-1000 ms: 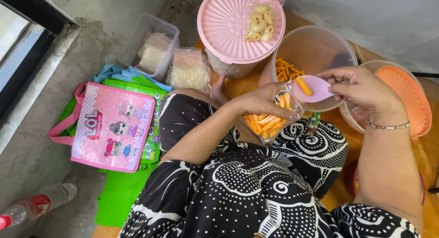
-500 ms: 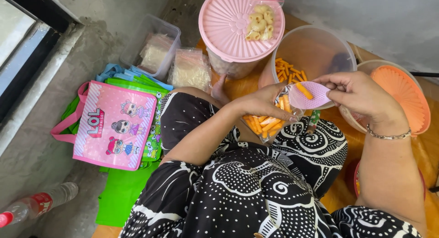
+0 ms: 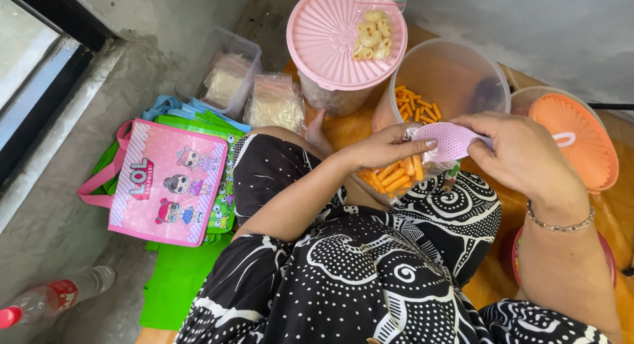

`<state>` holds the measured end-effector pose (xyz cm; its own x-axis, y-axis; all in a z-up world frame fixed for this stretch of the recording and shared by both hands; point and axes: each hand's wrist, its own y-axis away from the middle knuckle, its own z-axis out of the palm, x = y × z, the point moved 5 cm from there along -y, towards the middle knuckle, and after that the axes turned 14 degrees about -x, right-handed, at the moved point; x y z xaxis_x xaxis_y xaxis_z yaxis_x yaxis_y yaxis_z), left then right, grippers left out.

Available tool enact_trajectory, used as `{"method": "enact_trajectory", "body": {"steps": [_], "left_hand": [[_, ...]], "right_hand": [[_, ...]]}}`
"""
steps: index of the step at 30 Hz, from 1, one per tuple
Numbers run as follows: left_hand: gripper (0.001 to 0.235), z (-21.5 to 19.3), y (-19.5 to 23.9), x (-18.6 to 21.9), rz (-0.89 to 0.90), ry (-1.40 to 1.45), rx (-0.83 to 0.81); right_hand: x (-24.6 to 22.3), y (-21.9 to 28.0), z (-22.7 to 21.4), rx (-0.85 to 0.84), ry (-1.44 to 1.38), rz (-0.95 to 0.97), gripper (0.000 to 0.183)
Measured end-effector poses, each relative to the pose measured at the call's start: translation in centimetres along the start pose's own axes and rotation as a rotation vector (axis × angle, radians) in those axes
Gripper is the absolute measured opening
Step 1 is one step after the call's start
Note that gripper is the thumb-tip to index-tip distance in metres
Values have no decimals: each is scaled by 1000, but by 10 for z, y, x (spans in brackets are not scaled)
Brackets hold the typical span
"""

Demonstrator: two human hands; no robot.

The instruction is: Filling small plastic pouches with orange snack sticks and jelly candies using a scoop and hands.

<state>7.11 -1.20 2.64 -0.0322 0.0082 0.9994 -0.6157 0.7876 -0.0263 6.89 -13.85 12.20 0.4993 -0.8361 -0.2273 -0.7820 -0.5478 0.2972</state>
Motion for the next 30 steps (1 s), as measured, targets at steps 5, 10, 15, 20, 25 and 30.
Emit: {"method": "enact_trajectory", "body": {"steps": [5, 10, 15, 20, 25, 30], "left_hand": [[33, 2, 1, -4, 116, 81, -1], [30, 2, 3, -7, 135, 339, 71], [32, 6, 5, 1, 239, 218, 157], [33, 9, 11, 14, 328, 34, 181], [27, 6, 28, 36, 447, -74, 143], [20, 3, 39, 50, 507, -260, 389]], "right_hand": [[1, 12, -14, 101, -111, -29, 37], [13, 22, -10, 296, -290, -2, 42], [-15, 13, 3, 113, -568, 26, 65], [11, 9, 29, 219, -576, 3, 19], [1, 23, 17, 268, -638, -152, 10], [-19, 28, 6, 259, -601, -264, 23]]}}
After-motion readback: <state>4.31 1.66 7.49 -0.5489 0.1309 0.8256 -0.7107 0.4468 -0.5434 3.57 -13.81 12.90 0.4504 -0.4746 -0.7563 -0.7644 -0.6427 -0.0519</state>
